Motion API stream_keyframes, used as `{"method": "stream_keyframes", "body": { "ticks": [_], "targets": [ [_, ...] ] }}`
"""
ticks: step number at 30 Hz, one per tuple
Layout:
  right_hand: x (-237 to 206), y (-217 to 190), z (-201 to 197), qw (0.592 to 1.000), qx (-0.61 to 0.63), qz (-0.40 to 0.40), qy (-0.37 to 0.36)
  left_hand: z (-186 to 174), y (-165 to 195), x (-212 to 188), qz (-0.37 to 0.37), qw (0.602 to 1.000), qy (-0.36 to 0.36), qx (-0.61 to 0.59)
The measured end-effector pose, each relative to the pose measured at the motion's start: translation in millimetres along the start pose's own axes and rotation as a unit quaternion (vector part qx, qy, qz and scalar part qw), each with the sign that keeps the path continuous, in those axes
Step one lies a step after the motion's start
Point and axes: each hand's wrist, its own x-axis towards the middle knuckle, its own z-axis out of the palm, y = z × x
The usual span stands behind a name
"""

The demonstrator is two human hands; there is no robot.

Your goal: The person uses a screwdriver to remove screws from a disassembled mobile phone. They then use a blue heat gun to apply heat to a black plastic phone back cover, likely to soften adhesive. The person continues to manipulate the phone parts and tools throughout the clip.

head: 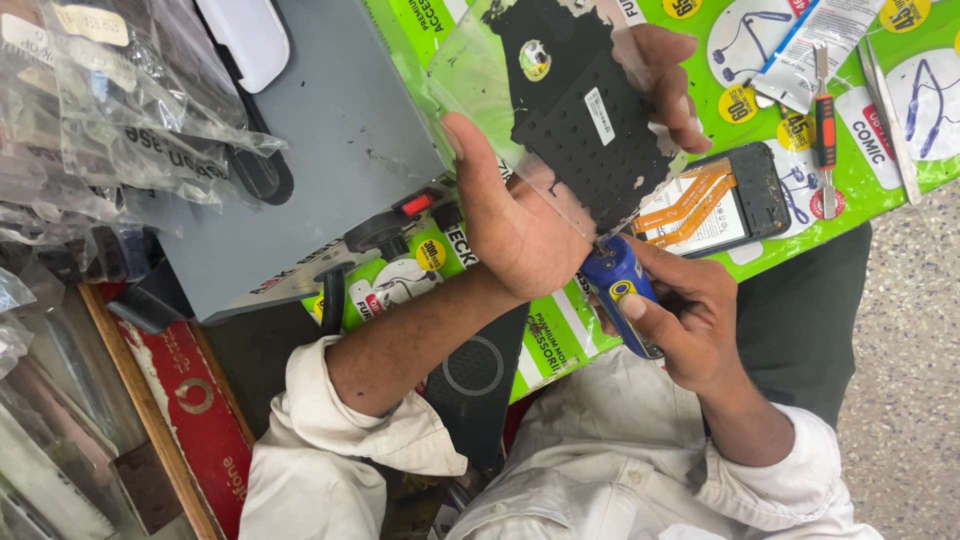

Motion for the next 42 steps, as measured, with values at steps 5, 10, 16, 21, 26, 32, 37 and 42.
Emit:
{"method": "stream_keyframes", "body": {
  "ticks": [5,10,16,21,26,32,37,42],
  "targets": [
    [0,0,0,1.000,0.006,0.004,-0.006,-5,-2,1,0.000,1.000,-0.007,0.004],
    [0,0,-1,1.000,0.001,0.012,0.002,-8,-3,1,0.008,1.000,-0.004,0.024],
    [0,0,0,0.999,0.024,0.019,0.013,-9,-4,1,0.025,0.998,-0.001,0.051],
    [0,1,0,1.000,0.005,0.008,0.009,-8,-2,0,0.036,0.996,-0.003,0.084],
    [0,-1,1,0.999,0.007,0.023,0.024,-6,0,-4,0.076,0.984,0.001,0.163],
    [1,-2,2,0.999,0.028,0.033,0.017,2,-8,-1,0.133,0.956,0.003,0.262],
    [0,-1,2,0.999,0.038,0.019,0.015,13,-4,-3,0.073,0.959,0.052,0.269],
    [0,-1,-1,0.999,0.030,0.036,0.014,13,0,0,0.109,0.960,0.044,0.255]
  ]
}}
